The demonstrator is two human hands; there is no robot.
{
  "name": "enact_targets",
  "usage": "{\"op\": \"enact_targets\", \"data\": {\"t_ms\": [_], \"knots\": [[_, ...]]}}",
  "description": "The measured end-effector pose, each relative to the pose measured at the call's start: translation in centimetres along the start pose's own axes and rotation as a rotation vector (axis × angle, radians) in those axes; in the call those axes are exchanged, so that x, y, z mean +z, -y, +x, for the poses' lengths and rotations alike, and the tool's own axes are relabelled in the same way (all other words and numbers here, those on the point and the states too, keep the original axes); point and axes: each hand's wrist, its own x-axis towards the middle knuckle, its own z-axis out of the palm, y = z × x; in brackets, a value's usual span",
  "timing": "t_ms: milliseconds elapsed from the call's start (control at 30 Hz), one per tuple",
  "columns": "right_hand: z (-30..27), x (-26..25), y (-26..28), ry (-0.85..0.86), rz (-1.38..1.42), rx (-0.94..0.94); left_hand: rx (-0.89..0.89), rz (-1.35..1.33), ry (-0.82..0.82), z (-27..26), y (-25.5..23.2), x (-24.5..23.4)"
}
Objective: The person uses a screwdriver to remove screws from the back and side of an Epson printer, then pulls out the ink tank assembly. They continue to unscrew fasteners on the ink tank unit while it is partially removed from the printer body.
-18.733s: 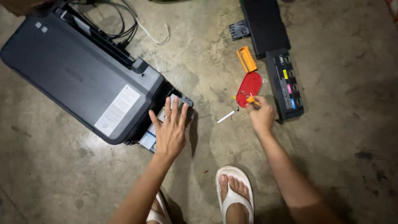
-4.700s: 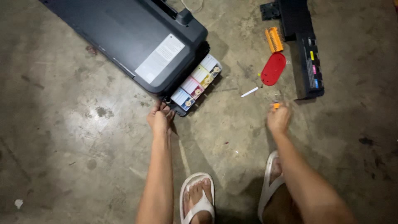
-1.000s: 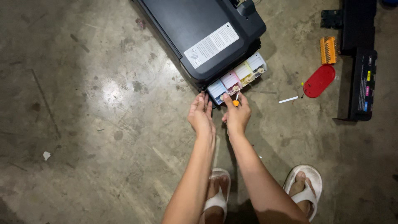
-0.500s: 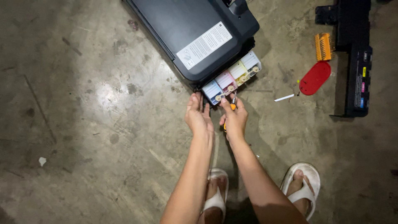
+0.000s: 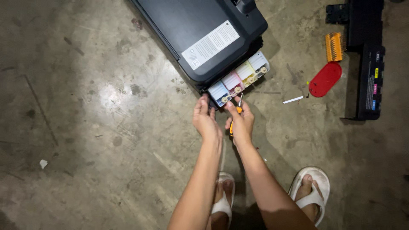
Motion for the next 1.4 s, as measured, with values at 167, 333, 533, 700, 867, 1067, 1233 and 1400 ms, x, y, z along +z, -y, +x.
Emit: {"op": "enact_targets", "data": {"t_ms": [167, 333, 533, 700, 867, 1067, 1233, 1400], "knots": [[-0.1, -0.5, 0.0, 0.037, 0.006, -0.006, 0.027, -0.089, 0.026, 0.9, -0.4, 0.7], [0.4, -1.1, 0.2, 0.085, -0.052, -0.015, 0.077, 0.04, -0.04, 2.0, -0.7, 1.2], [-0.8, -3.0, -1.2, 0.064, -0.137, 0.036, 0.235, 0.178, -0.025, 1.7, 0.0, -1.1], [-2.2, -1.6, -3.1, 0.12, -0.106, 0.041, -0.021, 0.262, -0.042, 3.3, -0.4, -3.4], [-3.6, 0.1, -1.6, 0.195, -0.31, -0.042, -0.177, 0.311, 0.101, 4.2, -0.5, -2.6], [-5.1, 0.8, 1.2, 0.244, -0.671, -0.322, -0.307, 0.328, 0.169, 3.5, -2.9, -2.4], [-5.2, 1.6, 2.3, 0.295, -0.757, -0.448, -0.377, 0.337, 0.154, 3.0, -3.4, -2.6], [-5.0, 2.1, 3.2, 0.286, -0.813, -0.372, -0.485, 0.21, 0.195, 4.0, -3.3, -2.9]]}}
